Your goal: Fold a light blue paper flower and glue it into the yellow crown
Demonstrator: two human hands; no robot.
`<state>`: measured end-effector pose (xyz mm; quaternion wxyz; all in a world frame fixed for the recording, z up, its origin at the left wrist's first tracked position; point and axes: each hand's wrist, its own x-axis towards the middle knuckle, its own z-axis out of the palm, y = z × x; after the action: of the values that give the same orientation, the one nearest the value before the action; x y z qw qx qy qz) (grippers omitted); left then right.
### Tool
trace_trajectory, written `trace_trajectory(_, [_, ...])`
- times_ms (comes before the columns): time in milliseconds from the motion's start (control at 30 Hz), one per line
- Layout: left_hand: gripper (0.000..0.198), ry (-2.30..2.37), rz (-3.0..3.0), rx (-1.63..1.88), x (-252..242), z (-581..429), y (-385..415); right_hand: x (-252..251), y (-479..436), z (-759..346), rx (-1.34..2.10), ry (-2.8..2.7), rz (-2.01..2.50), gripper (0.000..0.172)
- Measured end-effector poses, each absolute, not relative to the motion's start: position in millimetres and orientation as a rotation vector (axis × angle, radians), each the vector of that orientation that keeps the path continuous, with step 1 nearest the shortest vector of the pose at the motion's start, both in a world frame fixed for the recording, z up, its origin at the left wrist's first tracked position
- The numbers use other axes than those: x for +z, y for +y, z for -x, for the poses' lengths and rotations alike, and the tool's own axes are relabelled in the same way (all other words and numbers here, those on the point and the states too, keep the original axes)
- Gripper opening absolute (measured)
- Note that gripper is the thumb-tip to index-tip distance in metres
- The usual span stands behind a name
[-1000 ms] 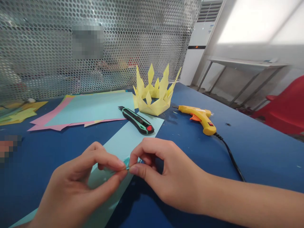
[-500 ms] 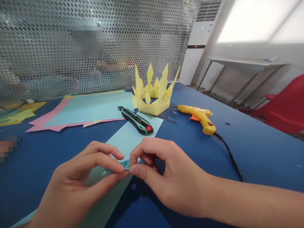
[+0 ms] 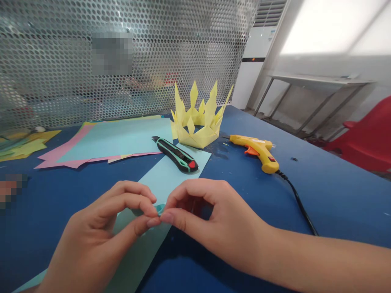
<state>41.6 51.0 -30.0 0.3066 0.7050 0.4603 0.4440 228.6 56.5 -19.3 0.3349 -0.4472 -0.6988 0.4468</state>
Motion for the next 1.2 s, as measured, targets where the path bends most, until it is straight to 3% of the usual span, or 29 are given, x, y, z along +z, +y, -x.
trace_trajectory(367, [0.016,1.220,-1.903,1.120,-28,-43,52,-20,56,-229,0.955,-1.939,1.147,0.011])
trace_trajectory(667, [0.019,1.274,-1.947,1.129,-31,-43,51,-29,56,-236,0.574,-2.085,0.988,0.013])
trace_trajectory(1200, [0.016,1.141,-1.806,1.158,-28,-45,51,-30,53,-235,0.546,-2.089,0.876,0.013])
